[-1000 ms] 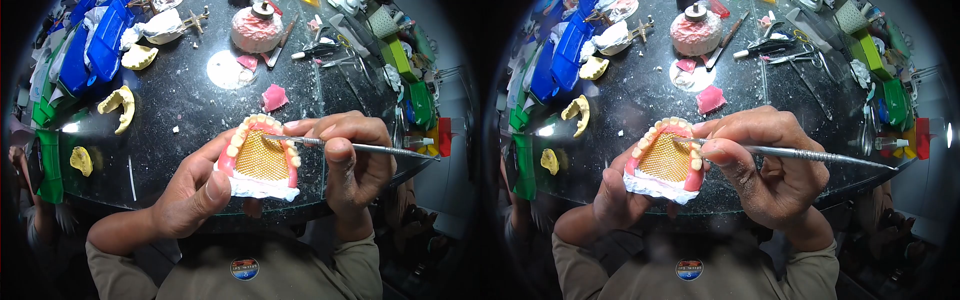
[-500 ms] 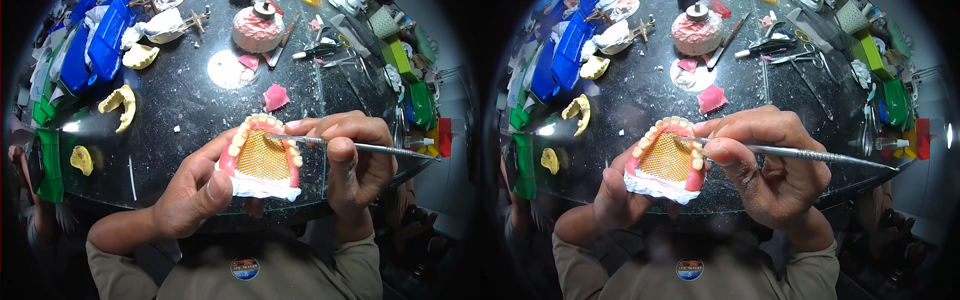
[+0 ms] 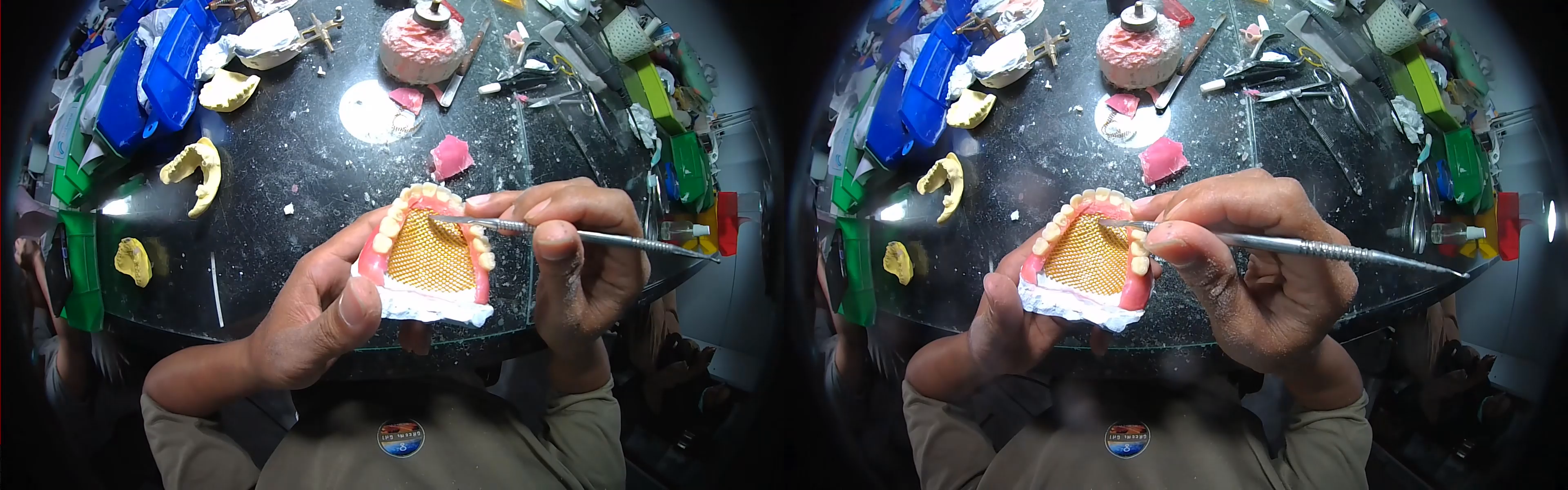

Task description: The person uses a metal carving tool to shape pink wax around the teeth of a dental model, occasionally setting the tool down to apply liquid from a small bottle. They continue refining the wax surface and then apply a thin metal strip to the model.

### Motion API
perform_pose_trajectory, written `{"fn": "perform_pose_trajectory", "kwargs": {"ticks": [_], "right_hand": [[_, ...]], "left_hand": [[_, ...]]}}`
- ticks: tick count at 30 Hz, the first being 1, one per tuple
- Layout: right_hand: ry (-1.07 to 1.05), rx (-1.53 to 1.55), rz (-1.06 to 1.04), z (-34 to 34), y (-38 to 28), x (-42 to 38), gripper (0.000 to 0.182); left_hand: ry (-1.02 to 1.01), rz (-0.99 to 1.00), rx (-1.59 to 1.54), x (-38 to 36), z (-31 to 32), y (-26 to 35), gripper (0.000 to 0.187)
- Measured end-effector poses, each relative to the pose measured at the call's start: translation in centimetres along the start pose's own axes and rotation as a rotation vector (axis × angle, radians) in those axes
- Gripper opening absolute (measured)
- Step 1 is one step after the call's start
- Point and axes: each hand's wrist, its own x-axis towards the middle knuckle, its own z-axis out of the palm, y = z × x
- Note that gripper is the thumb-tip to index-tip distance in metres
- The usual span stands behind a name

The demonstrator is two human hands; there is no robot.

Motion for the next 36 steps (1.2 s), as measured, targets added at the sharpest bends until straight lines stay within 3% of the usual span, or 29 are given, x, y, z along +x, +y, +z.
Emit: {"fn": "perform_pose_trajectory", "kwargs": {"ticks": [36], "right_hand": [[0.134,-0.011,-0.021,-0.84,0.0,-0.01,0.028]], "left_hand": [[-0.061,0.064,0.02,-0.07,-0.68,-0.26,0.112]]}}
